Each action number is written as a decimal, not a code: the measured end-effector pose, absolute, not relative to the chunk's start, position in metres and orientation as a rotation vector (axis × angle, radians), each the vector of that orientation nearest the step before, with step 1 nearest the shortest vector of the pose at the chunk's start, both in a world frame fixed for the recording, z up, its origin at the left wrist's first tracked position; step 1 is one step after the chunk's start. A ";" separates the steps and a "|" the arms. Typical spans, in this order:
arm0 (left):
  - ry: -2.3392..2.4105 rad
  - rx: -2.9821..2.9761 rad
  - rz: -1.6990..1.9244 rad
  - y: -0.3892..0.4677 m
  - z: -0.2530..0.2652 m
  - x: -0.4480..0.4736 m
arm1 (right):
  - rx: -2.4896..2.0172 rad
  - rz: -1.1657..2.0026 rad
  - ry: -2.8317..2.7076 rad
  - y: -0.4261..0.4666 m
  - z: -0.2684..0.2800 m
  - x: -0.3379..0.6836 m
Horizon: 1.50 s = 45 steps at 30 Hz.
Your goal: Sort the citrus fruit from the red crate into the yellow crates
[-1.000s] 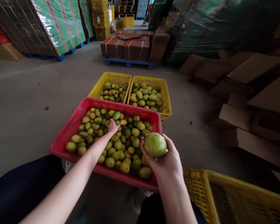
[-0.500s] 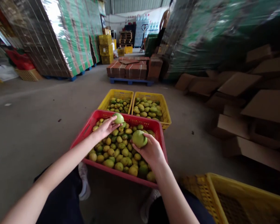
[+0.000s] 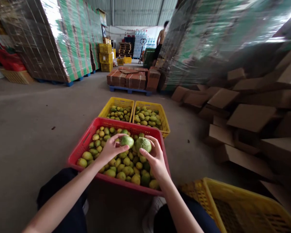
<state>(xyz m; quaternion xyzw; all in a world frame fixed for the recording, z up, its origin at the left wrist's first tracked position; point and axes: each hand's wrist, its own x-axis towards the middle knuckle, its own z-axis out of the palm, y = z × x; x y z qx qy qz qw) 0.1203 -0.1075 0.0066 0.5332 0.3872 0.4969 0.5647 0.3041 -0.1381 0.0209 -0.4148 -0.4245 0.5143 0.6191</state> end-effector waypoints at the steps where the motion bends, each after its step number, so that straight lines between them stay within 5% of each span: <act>1: 0.901 1.280 1.163 -0.108 0.007 0.120 | -0.966 1.151 -1.023 -0.138 0.021 0.304; 8: 0.923 1.357 1.332 -0.106 0.010 0.112 | -0.969 1.106 -1.227 -0.139 0.028 0.294; 17: 0.987 2.186 1.512 -0.119 0.021 0.095 | -0.947 0.740 -1.321 -0.142 0.028 0.289; 41: 0.937 2.583 1.415 -0.114 0.021 0.084 | -0.788 0.308 -1.601 -0.135 -0.001 0.287; 45: 1.021 2.297 1.402 -0.114 0.021 0.089 | -0.926 0.499 -1.525 -0.137 0.008 0.286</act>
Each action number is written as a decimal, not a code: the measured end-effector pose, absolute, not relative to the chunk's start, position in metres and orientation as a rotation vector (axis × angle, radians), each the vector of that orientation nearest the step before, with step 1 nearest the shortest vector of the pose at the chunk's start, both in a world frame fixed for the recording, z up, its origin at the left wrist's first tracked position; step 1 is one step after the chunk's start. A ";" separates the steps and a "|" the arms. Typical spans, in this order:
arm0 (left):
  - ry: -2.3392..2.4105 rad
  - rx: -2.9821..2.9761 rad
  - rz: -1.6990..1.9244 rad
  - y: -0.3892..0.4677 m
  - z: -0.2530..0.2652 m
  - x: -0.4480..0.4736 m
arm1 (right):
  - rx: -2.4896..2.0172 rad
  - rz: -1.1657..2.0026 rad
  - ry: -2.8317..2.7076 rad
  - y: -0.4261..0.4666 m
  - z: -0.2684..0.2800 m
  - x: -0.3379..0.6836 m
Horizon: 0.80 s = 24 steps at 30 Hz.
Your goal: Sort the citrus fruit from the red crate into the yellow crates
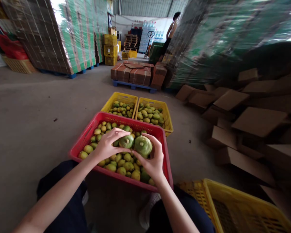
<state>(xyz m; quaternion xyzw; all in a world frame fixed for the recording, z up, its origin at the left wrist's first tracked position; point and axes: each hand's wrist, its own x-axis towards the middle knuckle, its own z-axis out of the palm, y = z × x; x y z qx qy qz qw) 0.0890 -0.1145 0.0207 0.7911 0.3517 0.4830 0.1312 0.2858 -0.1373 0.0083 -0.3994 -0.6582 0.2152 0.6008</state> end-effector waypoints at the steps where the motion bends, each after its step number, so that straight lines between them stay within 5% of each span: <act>1: 1.064 2.149 1.385 -0.114 0.018 0.092 | -0.986 0.628 -1.471 -0.137 0.011 0.285; 8: 1.138 0.973 0.854 -0.108 -0.006 0.116 | -1.258 1.688 -0.639 -0.125 0.007 0.281; 15: 1.106 0.670 0.774 -0.105 -0.013 0.118 | -1.222 1.894 -0.364 -0.120 0.004 0.280; 19: 0.956 0.855 0.993 -0.102 -0.012 0.114 | -1.244 1.562 -0.636 -0.125 0.005 0.279; 24: 0.947 1.473 1.200 -0.101 -0.002 0.107 | -1.264 0.527 -1.364 -0.131 -0.005 0.283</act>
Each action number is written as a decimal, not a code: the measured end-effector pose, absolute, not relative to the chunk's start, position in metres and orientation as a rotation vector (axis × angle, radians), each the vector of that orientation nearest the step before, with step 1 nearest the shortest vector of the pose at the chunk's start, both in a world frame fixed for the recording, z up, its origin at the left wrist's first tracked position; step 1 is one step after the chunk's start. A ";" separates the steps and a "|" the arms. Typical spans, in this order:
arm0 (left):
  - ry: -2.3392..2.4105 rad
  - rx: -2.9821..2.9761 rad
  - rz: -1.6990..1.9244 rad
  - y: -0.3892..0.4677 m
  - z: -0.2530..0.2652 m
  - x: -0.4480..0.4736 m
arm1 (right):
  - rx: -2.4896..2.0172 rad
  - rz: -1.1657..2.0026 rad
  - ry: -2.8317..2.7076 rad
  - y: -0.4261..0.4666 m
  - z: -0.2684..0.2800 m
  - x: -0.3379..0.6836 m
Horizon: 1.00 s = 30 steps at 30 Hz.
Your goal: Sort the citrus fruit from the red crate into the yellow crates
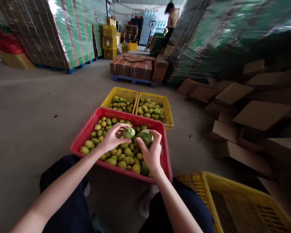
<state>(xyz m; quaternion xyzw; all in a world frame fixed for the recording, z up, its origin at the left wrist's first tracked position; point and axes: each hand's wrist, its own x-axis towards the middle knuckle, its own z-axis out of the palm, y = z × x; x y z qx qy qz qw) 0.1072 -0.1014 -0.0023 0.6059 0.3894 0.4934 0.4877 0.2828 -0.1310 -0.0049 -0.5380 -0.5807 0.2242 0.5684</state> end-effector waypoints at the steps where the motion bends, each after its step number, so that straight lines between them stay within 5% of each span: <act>1: 0.944 1.554 1.216 -0.102 -0.002 0.106 | -1.223 0.379 -1.468 -0.131 -0.008 0.284; 8: 0.849 1.581 1.255 -0.103 -0.001 0.105 | -1.045 0.171 -1.579 -0.128 -0.012 0.286; 11: 0.779 1.228 1.271 -0.103 -0.001 0.108 | -1.063 0.476 -1.413 -0.127 -0.003 0.285; 18: 0.604 0.364 1.112 -0.106 -0.008 0.124 | -0.808 1.733 -0.470 -0.114 -0.002 0.275; 30: 0.690 0.136 1.164 -0.098 -0.009 0.125 | -0.797 1.973 -0.222 -0.112 -0.011 0.270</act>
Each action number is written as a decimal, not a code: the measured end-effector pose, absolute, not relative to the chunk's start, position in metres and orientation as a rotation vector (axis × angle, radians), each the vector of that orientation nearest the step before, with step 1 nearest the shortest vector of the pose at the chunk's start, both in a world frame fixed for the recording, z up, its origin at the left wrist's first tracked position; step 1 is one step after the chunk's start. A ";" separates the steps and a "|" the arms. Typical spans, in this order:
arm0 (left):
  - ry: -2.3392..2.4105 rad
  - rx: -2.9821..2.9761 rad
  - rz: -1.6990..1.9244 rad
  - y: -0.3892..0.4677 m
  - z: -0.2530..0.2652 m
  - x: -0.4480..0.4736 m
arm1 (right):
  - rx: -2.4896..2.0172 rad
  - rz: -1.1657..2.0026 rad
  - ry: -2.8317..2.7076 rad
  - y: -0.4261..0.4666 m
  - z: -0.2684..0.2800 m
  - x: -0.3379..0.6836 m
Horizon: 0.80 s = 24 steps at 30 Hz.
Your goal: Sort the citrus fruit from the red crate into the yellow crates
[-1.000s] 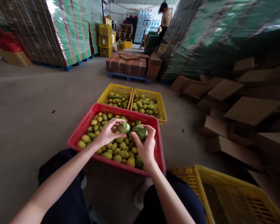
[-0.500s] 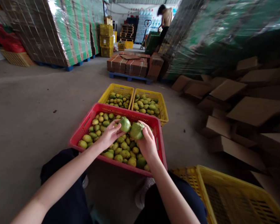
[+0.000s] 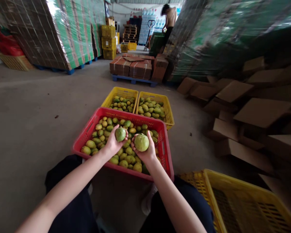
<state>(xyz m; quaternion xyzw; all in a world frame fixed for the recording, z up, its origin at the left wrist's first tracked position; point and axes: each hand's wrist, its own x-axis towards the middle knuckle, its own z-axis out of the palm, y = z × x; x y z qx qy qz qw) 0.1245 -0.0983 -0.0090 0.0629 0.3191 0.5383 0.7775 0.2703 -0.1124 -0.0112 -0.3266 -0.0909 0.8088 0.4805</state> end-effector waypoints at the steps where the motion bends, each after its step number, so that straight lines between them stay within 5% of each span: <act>1: 0.713 0.115 1.179 -0.098 -0.011 0.124 | -0.855 1.949 -0.180 -0.112 -0.012 0.269; 24: 0.857 -0.149 1.200 -0.095 -0.017 0.120 | -1.086 1.627 -0.030 -0.109 -0.017 0.271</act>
